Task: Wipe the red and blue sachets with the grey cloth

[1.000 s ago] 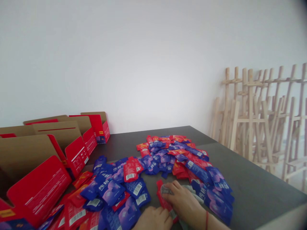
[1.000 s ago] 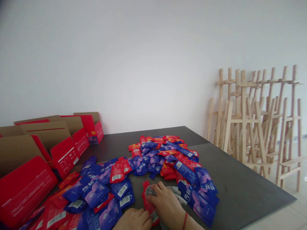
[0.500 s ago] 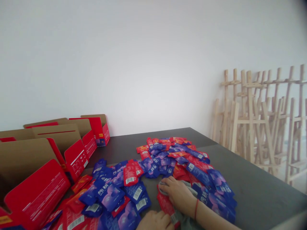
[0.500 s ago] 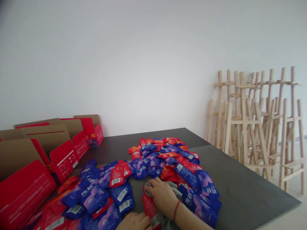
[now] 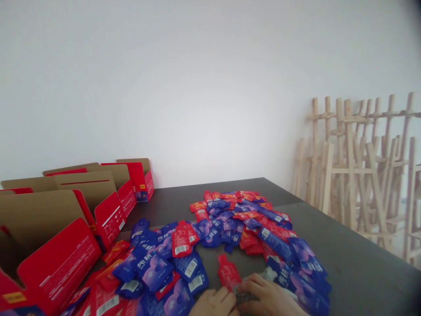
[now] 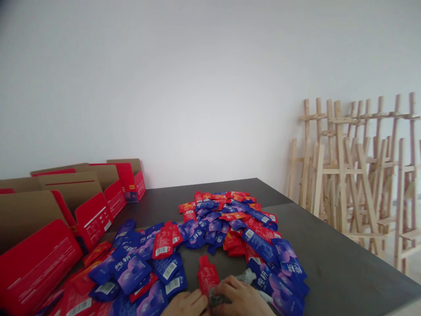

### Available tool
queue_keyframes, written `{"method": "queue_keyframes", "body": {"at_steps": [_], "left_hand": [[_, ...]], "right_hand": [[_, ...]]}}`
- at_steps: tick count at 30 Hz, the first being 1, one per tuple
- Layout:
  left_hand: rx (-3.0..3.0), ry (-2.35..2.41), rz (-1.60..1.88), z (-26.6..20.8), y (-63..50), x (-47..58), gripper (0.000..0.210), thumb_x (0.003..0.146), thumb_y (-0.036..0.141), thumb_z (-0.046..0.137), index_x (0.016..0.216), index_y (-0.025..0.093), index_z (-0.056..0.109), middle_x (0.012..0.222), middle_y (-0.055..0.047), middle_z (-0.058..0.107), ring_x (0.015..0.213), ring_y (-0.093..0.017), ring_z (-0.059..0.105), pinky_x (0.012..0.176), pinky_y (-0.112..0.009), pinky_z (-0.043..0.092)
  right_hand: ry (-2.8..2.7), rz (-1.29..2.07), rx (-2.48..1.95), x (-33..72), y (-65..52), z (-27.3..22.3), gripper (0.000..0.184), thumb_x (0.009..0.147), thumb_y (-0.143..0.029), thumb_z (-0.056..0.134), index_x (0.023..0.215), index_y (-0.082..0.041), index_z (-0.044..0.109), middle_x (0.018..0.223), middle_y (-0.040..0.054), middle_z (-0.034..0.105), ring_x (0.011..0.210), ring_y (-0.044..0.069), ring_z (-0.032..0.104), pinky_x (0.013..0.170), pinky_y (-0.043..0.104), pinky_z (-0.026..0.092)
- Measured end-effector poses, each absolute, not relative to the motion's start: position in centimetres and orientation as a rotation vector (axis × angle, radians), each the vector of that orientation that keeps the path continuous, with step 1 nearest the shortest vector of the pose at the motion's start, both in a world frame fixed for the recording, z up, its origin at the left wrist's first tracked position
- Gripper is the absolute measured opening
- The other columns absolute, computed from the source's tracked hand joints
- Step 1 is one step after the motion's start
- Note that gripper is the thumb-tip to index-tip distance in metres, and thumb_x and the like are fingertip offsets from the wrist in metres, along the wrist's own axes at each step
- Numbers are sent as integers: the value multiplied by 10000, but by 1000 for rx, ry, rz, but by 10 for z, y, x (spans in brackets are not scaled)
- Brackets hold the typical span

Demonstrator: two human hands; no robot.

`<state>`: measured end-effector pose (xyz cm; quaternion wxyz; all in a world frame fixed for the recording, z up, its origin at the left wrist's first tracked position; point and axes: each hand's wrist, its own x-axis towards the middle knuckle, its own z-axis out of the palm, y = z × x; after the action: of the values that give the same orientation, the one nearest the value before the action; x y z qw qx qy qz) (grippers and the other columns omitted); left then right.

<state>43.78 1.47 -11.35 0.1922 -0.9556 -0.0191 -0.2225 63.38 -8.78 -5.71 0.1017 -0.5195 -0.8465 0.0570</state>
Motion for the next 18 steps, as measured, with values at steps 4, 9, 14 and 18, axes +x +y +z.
{"method": "queue_keyframes", "body": {"at_steps": [4,9,14,18], "left_hand": [[-2642,-50,-706,-85,13,435,142,1002,234,546,879,189,603,896,-8,697,807,-147,649,657,-246,472],[-2669,-283,-753,-14,11,390,207,988,106,453,1115,184,597,1118,-35,711,944,-148,671,832,-263,498],[-2557,-419,-575,29,36,323,450,907,-38,359,1217,190,593,1212,-63,694,1060,-178,664,932,-292,490],[-2568,-590,-316,10,58,283,632,773,-123,386,1222,243,641,1228,-35,694,1111,-215,654,1008,-349,462]], "right_hand": [[-2237,247,-1763,640,-83,-49,616,664,-2,475,1165,-292,685,1304,39,620,1182,236,549,981,339,470],[-2104,210,-1788,644,-72,-61,688,636,-16,469,1235,-297,662,1325,43,605,1216,228,536,1018,324,448],[-2109,200,-1765,646,-73,-68,724,617,-7,474,1251,-308,656,1365,33,583,1237,233,525,1042,319,431],[-2109,244,-1771,643,-74,-60,710,629,-1,471,1255,-286,652,1358,41,581,1225,236,521,1030,313,435]]}}
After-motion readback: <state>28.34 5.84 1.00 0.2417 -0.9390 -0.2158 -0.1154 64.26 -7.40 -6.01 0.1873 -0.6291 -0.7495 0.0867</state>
